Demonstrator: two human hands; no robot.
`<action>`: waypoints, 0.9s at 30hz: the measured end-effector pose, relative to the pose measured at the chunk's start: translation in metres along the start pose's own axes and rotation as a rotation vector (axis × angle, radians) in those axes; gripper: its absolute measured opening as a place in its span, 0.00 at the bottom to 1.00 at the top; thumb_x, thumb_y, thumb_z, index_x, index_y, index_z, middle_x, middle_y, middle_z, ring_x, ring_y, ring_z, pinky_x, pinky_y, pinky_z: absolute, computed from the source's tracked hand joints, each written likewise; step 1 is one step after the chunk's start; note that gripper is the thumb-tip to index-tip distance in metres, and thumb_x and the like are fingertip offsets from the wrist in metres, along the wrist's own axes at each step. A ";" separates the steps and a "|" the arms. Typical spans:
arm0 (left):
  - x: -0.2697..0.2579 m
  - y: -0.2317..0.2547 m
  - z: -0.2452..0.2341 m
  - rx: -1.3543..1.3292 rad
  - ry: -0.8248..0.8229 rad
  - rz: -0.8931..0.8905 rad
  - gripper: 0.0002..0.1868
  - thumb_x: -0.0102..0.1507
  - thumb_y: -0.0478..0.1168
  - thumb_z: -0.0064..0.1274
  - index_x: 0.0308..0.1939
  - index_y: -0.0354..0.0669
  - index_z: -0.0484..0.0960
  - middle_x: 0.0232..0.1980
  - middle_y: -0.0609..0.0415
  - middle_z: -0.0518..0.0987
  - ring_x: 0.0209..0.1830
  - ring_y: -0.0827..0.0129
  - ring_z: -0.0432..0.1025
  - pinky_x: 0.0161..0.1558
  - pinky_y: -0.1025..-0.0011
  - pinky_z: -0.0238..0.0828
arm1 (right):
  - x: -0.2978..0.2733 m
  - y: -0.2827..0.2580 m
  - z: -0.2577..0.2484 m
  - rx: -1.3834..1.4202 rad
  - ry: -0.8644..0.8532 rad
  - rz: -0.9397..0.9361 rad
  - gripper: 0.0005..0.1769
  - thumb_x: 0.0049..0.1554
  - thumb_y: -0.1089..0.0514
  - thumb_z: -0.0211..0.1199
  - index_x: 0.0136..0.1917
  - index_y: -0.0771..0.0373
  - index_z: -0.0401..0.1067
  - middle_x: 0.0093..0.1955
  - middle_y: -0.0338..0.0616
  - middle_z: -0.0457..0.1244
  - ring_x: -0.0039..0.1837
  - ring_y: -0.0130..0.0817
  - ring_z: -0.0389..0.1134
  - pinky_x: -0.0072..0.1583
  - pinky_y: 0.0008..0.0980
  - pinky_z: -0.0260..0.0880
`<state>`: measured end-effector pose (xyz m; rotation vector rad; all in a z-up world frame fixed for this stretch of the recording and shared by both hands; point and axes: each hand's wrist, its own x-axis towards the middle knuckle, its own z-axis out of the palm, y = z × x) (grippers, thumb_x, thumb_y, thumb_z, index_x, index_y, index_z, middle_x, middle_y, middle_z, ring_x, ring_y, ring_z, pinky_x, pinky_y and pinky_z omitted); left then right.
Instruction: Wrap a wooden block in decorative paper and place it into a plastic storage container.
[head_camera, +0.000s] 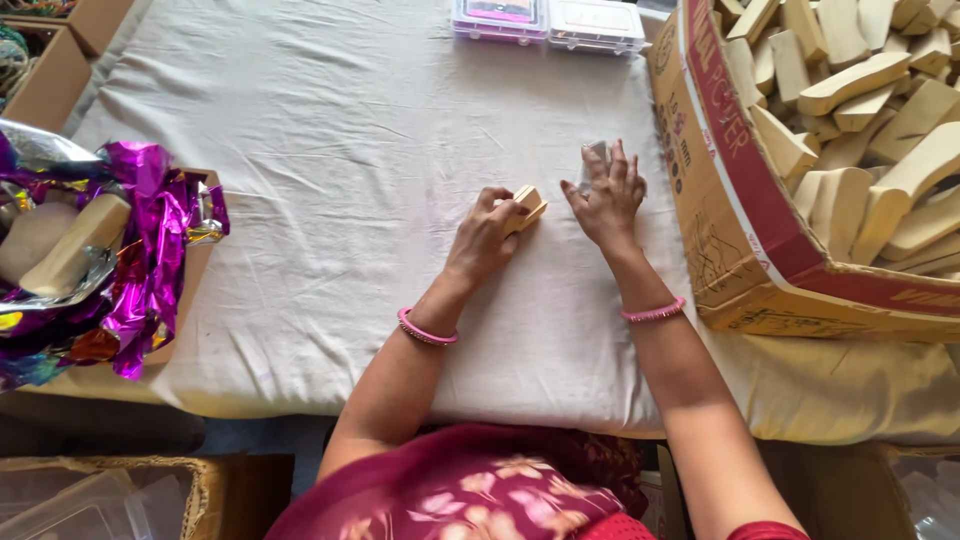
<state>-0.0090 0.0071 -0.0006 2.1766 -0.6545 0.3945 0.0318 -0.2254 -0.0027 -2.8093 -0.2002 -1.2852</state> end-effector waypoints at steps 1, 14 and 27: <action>0.000 0.005 -0.004 0.002 -0.001 0.006 0.22 0.53 0.29 0.63 0.51 0.42 0.83 0.64 0.44 0.71 0.56 0.47 0.76 0.56 0.59 0.78 | -0.006 0.011 0.022 -0.002 0.005 0.004 0.30 0.52 0.44 0.71 0.65 0.51 0.72 0.67 0.58 0.62 0.64 0.61 0.68 0.62 0.53 0.68; 0.005 -0.029 0.012 -0.619 0.265 -0.271 0.40 0.61 0.43 0.62 0.75 0.40 0.64 0.60 0.46 0.81 0.54 0.61 0.82 0.53 0.69 0.84 | 0.009 -0.116 -0.065 0.508 -0.013 -0.299 0.19 0.58 0.52 0.59 0.61 0.61 0.75 0.62 0.52 0.68 0.60 0.51 0.71 0.60 0.48 0.72; 0.004 -0.030 0.012 -0.432 0.116 -0.418 0.25 0.59 0.46 0.62 0.58 0.44 0.78 0.51 0.45 0.88 0.51 0.55 0.84 0.51 0.61 0.81 | -0.008 -0.070 -0.055 0.688 -0.231 -0.344 0.30 0.57 0.55 0.66 0.70 0.64 0.68 0.68 0.54 0.63 0.67 0.53 0.66 0.66 0.48 0.68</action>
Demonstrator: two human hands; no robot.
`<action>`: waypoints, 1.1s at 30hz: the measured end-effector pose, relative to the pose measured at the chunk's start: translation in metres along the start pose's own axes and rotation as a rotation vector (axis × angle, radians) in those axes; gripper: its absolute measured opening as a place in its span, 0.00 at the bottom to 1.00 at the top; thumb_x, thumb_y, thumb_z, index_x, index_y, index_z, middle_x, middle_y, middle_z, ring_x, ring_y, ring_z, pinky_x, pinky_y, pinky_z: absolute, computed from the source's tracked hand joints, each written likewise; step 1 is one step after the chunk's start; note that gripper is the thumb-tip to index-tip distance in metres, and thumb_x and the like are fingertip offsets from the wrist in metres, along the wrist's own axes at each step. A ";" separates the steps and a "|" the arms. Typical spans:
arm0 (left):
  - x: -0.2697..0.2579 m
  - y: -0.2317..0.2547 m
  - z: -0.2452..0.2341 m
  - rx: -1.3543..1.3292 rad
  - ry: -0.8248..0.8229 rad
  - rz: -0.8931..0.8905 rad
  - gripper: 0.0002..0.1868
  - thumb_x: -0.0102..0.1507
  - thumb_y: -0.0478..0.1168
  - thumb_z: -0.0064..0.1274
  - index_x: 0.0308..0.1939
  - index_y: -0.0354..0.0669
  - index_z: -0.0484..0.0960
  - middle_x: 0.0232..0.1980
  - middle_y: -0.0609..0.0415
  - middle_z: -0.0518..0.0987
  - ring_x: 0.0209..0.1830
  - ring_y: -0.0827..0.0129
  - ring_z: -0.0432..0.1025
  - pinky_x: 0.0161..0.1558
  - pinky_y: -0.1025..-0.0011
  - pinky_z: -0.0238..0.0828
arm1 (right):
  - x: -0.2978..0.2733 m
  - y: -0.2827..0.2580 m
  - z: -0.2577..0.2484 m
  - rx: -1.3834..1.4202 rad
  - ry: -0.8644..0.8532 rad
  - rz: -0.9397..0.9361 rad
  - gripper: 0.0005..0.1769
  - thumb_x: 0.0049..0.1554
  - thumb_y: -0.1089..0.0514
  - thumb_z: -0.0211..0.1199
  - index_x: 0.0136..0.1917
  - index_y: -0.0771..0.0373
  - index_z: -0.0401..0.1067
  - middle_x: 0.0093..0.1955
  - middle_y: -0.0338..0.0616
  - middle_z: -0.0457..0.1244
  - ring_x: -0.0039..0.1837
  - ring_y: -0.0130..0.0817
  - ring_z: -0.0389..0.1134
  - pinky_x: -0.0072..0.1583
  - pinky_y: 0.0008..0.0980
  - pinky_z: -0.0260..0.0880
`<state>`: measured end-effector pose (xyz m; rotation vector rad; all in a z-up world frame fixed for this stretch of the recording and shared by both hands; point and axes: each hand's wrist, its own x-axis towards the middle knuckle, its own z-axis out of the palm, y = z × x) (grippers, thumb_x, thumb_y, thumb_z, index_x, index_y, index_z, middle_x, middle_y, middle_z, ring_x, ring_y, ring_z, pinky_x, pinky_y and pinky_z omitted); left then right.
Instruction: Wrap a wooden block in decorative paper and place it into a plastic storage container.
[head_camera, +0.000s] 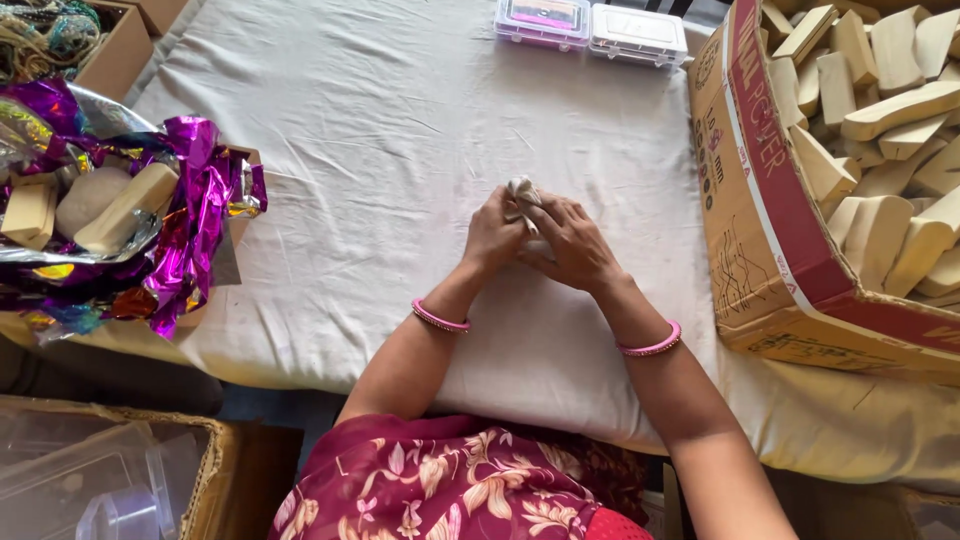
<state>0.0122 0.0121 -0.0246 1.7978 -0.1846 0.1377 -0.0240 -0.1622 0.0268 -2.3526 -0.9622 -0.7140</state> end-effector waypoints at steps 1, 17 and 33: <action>0.003 0.005 -0.005 0.002 0.002 -0.002 0.25 0.59 0.46 0.62 0.58 0.44 0.78 0.51 0.45 0.88 0.51 0.55 0.84 0.51 0.61 0.81 | -0.003 0.004 0.003 0.004 0.000 0.000 0.30 0.57 0.55 0.66 0.70 0.64 0.68 0.68 0.54 0.63 0.67 0.53 0.66 0.66 0.48 0.68; -0.209 0.169 -0.120 1.111 -1.679 0.478 0.09 0.59 0.38 0.55 0.38 0.39 0.87 0.39 0.43 0.85 0.40 0.49 0.80 0.39 0.54 0.78 | -0.010 0.010 0.010 -0.146 -0.120 0.118 0.43 0.54 0.48 0.72 0.77 0.59 0.61 0.71 0.55 0.60 0.72 0.53 0.61 0.65 0.52 0.65; -0.203 0.186 -0.138 0.520 -1.271 0.485 0.13 0.63 0.40 0.53 0.49 0.38 0.80 0.50 0.41 0.80 0.49 0.51 0.76 0.50 0.56 0.73 | -0.013 0.014 0.017 -0.104 -0.064 0.104 0.33 0.53 0.54 0.73 0.71 0.57 0.70 0.70 0.47 0.65 0.75 0.47 0.62 0.69 0.49 0.64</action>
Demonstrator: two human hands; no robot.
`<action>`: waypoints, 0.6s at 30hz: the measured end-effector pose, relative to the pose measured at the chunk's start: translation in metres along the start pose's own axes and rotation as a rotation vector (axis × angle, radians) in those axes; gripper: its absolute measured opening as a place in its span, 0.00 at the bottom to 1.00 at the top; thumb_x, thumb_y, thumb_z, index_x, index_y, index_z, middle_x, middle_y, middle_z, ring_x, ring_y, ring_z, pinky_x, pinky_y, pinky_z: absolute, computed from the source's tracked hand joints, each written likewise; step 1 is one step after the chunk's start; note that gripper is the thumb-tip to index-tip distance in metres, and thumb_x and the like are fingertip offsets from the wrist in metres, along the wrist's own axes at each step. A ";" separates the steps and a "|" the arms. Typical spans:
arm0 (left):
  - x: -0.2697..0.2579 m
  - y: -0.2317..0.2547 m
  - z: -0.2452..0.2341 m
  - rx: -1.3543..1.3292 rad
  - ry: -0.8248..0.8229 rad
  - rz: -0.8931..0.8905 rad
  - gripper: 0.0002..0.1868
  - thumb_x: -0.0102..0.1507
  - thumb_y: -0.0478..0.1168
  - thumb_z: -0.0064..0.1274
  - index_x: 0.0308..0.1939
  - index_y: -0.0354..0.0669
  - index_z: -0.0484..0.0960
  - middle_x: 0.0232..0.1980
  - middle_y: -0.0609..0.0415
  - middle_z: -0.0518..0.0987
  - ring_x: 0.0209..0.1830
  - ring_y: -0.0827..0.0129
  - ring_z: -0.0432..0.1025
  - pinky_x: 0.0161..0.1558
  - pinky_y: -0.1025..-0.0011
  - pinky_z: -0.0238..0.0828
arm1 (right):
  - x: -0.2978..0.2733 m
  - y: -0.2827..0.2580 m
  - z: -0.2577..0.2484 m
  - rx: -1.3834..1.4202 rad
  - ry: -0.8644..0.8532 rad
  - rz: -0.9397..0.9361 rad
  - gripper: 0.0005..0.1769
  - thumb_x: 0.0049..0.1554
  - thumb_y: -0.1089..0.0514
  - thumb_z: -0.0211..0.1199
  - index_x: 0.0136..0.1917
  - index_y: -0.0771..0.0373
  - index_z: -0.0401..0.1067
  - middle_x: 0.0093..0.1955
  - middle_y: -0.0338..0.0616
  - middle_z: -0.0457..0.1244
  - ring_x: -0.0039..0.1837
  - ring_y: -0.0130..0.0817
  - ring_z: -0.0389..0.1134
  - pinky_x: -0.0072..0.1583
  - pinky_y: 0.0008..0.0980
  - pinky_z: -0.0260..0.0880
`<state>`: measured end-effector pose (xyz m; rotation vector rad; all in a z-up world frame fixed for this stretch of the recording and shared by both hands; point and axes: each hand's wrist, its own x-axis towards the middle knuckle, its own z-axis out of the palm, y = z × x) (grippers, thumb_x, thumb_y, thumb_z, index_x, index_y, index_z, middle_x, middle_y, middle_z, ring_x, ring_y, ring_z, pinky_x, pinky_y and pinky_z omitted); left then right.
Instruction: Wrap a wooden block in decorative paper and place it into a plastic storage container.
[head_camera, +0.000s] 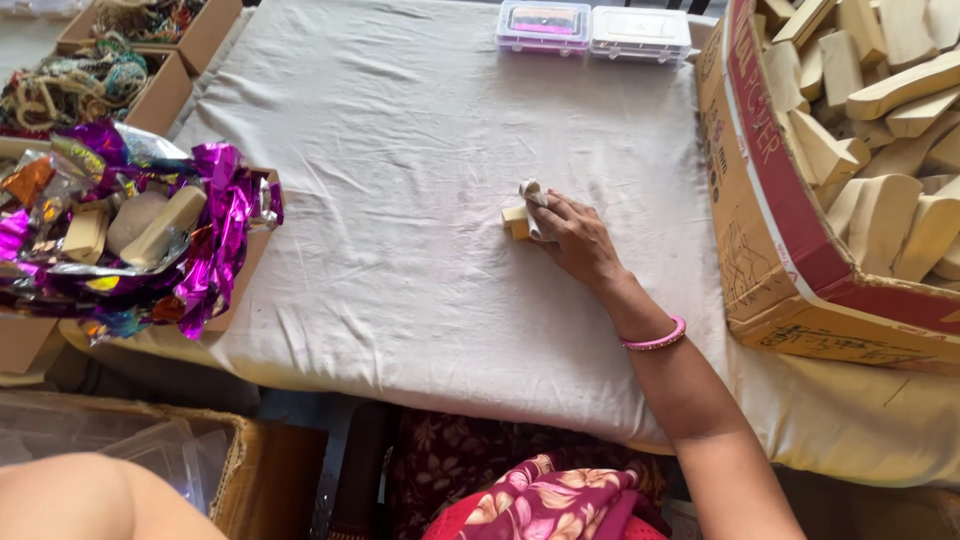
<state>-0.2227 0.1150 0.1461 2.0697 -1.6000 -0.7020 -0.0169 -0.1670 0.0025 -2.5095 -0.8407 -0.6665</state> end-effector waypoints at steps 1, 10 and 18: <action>0.002 -0.004 -0.001 -0.023 0.044 0.009 0.14 0.63 0.40 0.53 0.50 0.38 0.79 0.51 0.41 0.80 0.49 0.51 0.76 0.51 0.56 0.73 | 0.000 0.000 0.001 -0.003 -0.001 0.004 0.33 0.53 0.54 0.73 0.71 0.57 0.70 0.70 0.47 0.65 0.75 0.47 0.62 0.69 0.49 0.64; -0.036 -0.128 0.038 -0.233 0.442 0.052 0.18 0.66 0.41 0.53 0.58 0.38 0.75 0.57 0.41 0.77 0.54 0.54 0.73 0.57 0.58 0.70 | 0.002 0.006 0.002 0.022 0.013 0.014 0.34 0.53 0.53 0.73 0.71 0.58 0.70 0.71 0.48 0.64 0.75 0.47 0.62 0.69 0.49 0.63; -0.004 -0.022 -0.039 -0.399 0.727 -0.028 0.22 0.68 0.43 0.53 0.64 0.38 0.71 0.63 0.41 0.75 0.59 0.56 0.71 0.63 0.59 0.68 | 0.001 -0.003 -0.003 0.035 0.036 0.024 0.35 0.53 0.52 0.74 0.72 0.60 0.70 0.72 0.48 0.64 0.75 0.47 0.62 0.70 0.49 0.63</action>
